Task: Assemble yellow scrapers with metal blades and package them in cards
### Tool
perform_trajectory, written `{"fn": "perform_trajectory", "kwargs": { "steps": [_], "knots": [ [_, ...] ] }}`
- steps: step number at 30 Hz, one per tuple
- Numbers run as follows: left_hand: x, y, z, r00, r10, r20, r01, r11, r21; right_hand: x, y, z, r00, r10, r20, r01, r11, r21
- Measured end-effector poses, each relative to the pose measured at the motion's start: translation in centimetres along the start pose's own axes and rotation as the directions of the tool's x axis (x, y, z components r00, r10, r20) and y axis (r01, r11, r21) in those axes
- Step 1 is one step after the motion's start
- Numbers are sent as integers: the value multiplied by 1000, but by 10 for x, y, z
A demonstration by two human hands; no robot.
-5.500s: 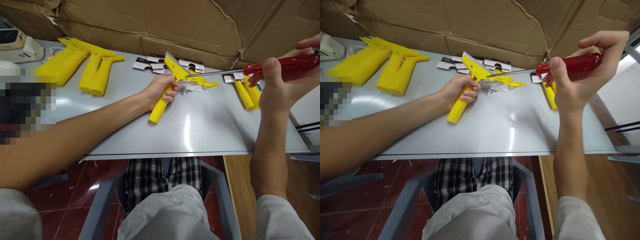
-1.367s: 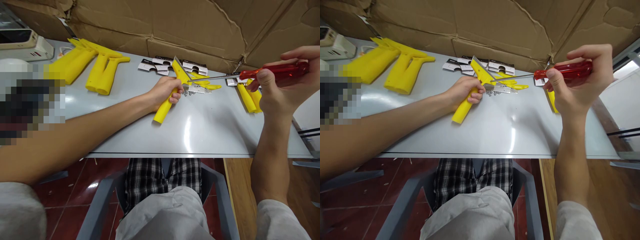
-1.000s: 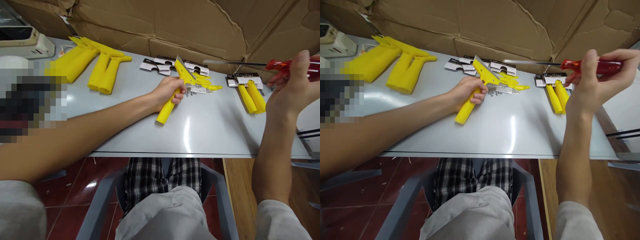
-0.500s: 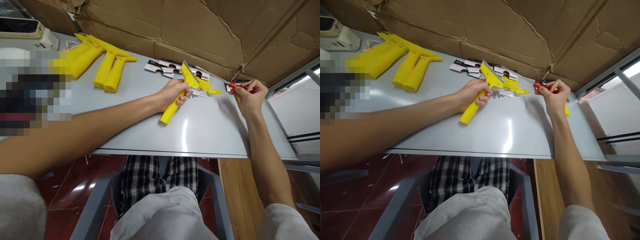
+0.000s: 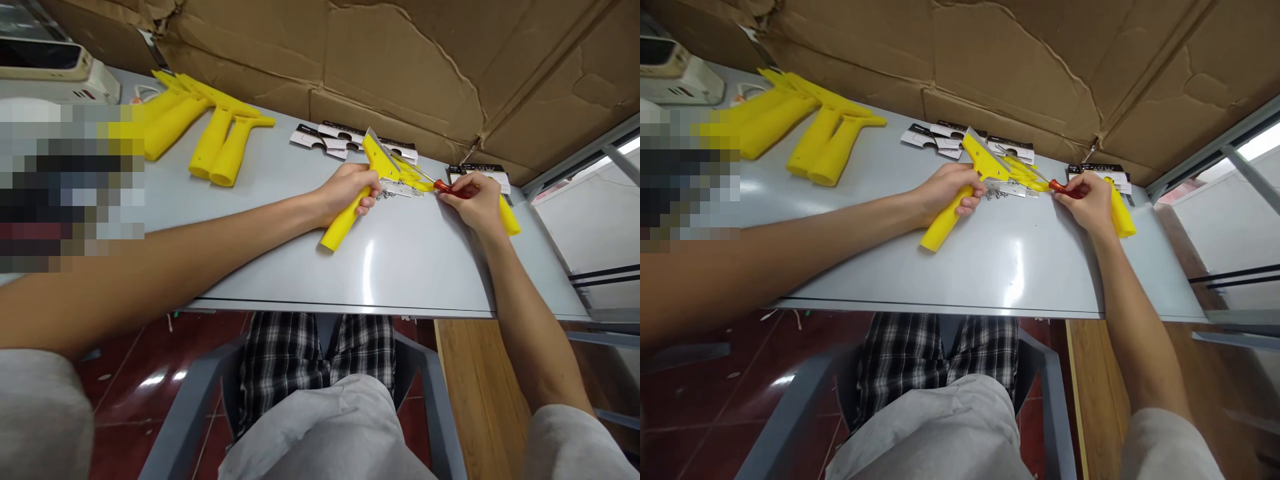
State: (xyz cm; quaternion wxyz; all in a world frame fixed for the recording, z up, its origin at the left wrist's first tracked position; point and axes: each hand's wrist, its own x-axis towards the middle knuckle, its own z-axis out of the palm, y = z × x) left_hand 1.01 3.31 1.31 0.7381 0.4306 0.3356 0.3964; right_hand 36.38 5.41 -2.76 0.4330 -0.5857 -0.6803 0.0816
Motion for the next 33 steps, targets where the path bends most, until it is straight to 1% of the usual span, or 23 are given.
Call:
{"fn": "perform_trajectory", "kwargs": {
  "steps": [3,7,11,15,17,19,21,23,25,27,30,33],
  "knots": [
    [0,0,0,1000,8,1,-8,1000,8,0,-3,1,999,31,20,-30,998,-64],
    [1,-2,-1,1000,17,19,-17,1000,11,2,-3,-1,1000,8,-6,-9,986,-169],
    [3,-3,-2,999,24,42,-24,1000,-1,3,-7,1,997,-70,34,77,946,-314],
    [2,-4,-1,998,26,52,-25,1000,-13,-2,-23,12,981,-180,74,195,891,-411],
    [1,-3,0,998,19,57,-18,1000,-12,-4,-37,20,965,-244,91,260,869,-420],
    [2,1,0,999,20,35,-19,999,-33,-2,-51,30,948,-294,124,319,853,-413],
    [5,7,-2,999,45,-29,-48,994,-96,6,-62,41,933,-320,162,359,844,-399],
    [11,17,-9,990,85,-110,-105,976,-189,15,-69,51,927,-328,184,375,838,-397],
    [18,28,-17,981,109,-164,-151,950,-274,25,-69,60,928,-328,178,373,836,-402],
    [21,37,-24,976,116,-186,-173,929,-328,31,-63,65,933,-329,147,360,841,-405],
    [20,43,-29,984,103,-146,-147,931,-334,32,-51,67,939,-323,116,342,853,-394],
    [14,41,-26,993,84,-84,-104,957,-271,30,-41,67,948,-292,129,319,870,-377]
  ]
}}
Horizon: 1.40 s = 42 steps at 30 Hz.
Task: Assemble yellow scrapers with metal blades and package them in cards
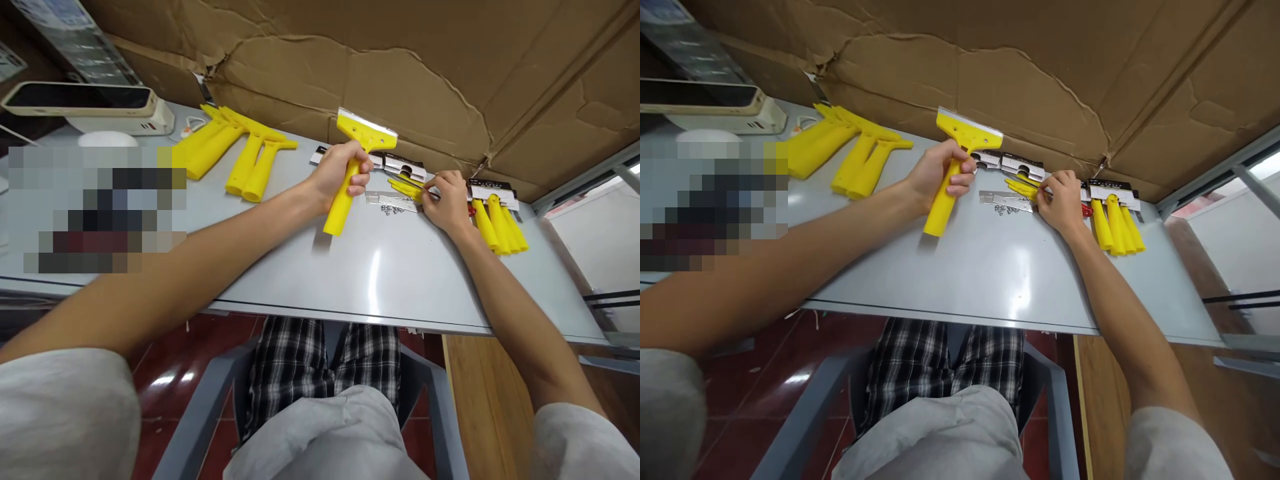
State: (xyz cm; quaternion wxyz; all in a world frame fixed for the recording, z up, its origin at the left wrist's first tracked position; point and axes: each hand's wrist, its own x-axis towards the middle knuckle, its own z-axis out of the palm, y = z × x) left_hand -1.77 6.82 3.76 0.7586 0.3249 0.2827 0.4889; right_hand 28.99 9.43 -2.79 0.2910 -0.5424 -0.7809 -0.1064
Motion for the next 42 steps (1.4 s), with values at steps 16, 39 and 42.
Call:
{"fn": "perform_trajectory", "kwargs": {
  "steps": [16,39,42],
  "knots": [
    [-36,-10,-27,995,-89,-38,95,973,211,-1,4,10,996,42,78,-52,991,124],
    [-42,-13,-26,987,-159,-10,153,925,347,-4,5,11,998,19,66,-28,991,131],
    [-42,-13,-26,989,-149,-13,144,923,357,-4,6,12,998,17,68,-26,992,127]
  ]
}}
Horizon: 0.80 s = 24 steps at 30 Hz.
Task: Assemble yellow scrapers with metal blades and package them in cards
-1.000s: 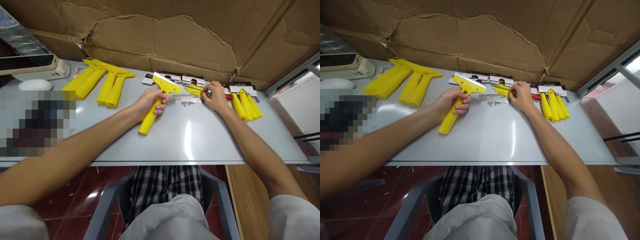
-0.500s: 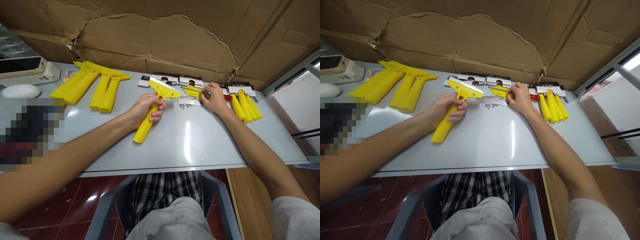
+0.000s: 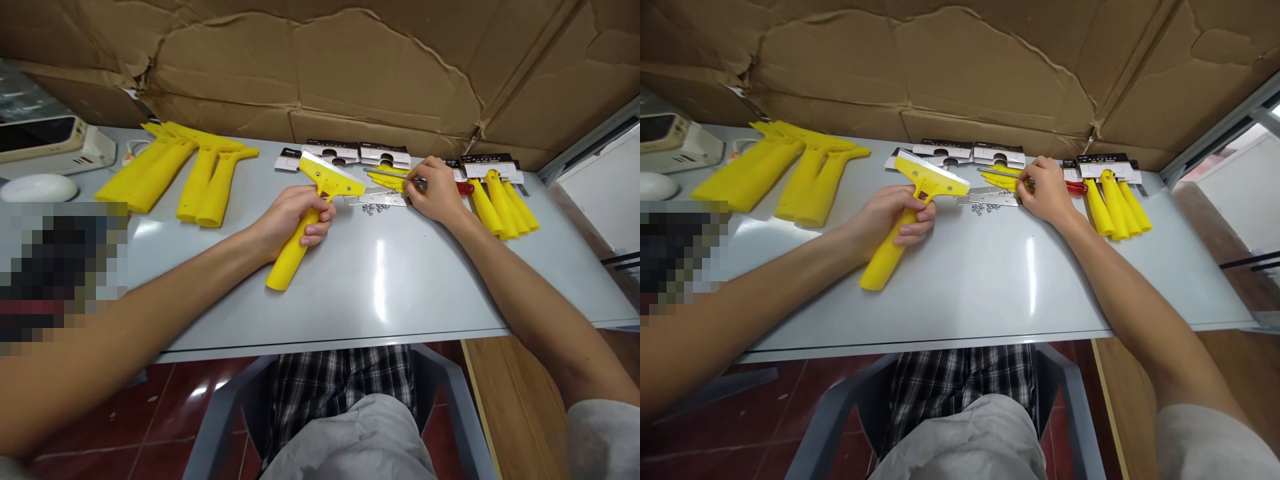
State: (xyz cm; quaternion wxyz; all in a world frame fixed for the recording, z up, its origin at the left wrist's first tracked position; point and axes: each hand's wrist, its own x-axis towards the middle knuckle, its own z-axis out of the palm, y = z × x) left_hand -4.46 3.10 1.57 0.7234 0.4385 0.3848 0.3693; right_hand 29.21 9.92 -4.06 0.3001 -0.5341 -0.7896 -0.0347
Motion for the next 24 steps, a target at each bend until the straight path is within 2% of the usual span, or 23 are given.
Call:
{"fn": "perform_trajectory", "kwargs": {
  "steps": [6,11,19,24],
  "knots": [
    [0,-1,-1,1000,25,1,-25,1000,17,-1,-4,0,1000,-10,-11,10,1000,-4],
    [-1,-1,0,1000,17,-1,-17,1000,26,-4,-25,-7,997,-72,-16,72,997,28],
    [-2,1,1,1000,-7,30,5,999,51,-19,-62,-15,958,-243,152,219,962,161],
    [-1,0,-1,999,-18,35,17,999,49,-20,-62,-15,957,-237,165,207,962,180]
  ]
}}
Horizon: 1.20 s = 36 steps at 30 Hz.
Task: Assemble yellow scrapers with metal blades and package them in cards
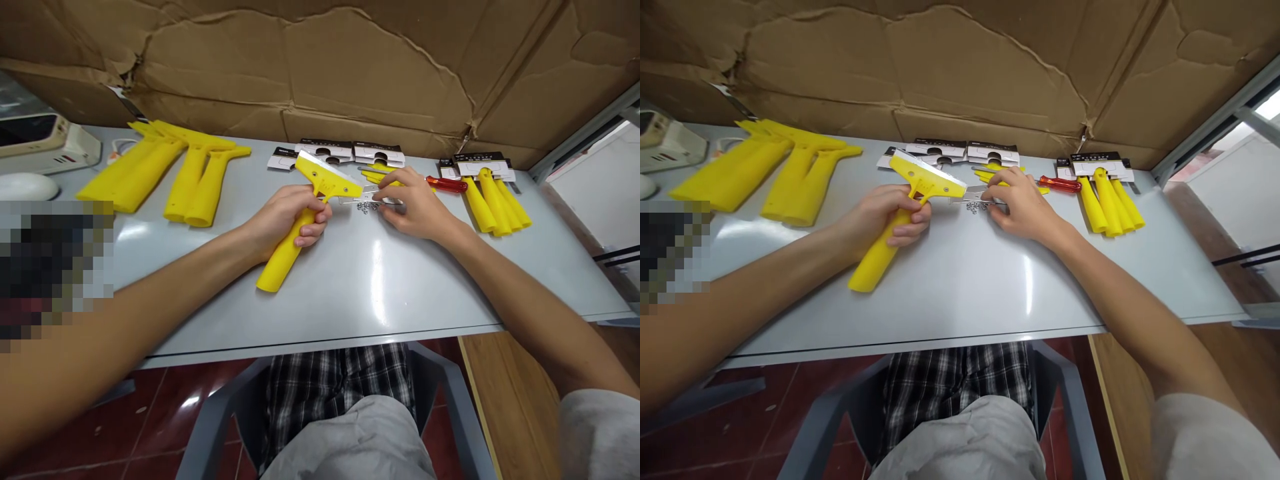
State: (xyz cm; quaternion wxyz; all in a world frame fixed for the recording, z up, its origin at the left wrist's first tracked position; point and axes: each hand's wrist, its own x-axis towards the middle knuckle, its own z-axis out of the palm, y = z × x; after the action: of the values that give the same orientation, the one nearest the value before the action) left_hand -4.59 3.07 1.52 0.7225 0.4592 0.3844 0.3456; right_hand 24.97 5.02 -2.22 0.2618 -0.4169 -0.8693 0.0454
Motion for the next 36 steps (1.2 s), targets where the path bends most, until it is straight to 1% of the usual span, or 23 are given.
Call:
{"fn": "perform_trajectory", "kwargs": {
  "steps": [6,10,15,18,22,25,28,31,34,36],
  "knots": [
    [1,0,-4,998,-6,58,14,992,-126,1,0,-8,998,52,36,-51,998,-37],
    [2,-1,-2,1000,8,10,-7,990,-138,2,1,-11,996,75,54,-72,996,-49],
    [-2,-3,3,994,104,-15,-105,988,-113,2,2,-13,993,76,94,-71,996,-61],
    [-4,-4,4,990,137,-11,-138,989,-50,2,1,-14,992,73,102,-64,994,-90],
    [-8,-7,9,979,201,-34,-194,970,144,3,-2,-17,991,44,124,-27,990,-136],
    [-9,-9,13,968,242,-72,-219,946,240,3,-6,-20,991,21,135,3,984,-177],
    [-10,-11,16,960,262,-95,-227,933,281,3,-10,-22,991,-7,134,37,974,-222],
    [-11,-12,18,957,269,-104,-230,930,287,3,-14,-20,990,-21,141,58,964,-260],
    [-15,-9,21,956,263,-127,-216,930,297,3,-18,-17,989,-18,149,59,959,-276],
    [-18,-7,22,962,244,-123,-194,926,323,3,-20,-17,987,-7,163,51,962,-268]
  ]
}}
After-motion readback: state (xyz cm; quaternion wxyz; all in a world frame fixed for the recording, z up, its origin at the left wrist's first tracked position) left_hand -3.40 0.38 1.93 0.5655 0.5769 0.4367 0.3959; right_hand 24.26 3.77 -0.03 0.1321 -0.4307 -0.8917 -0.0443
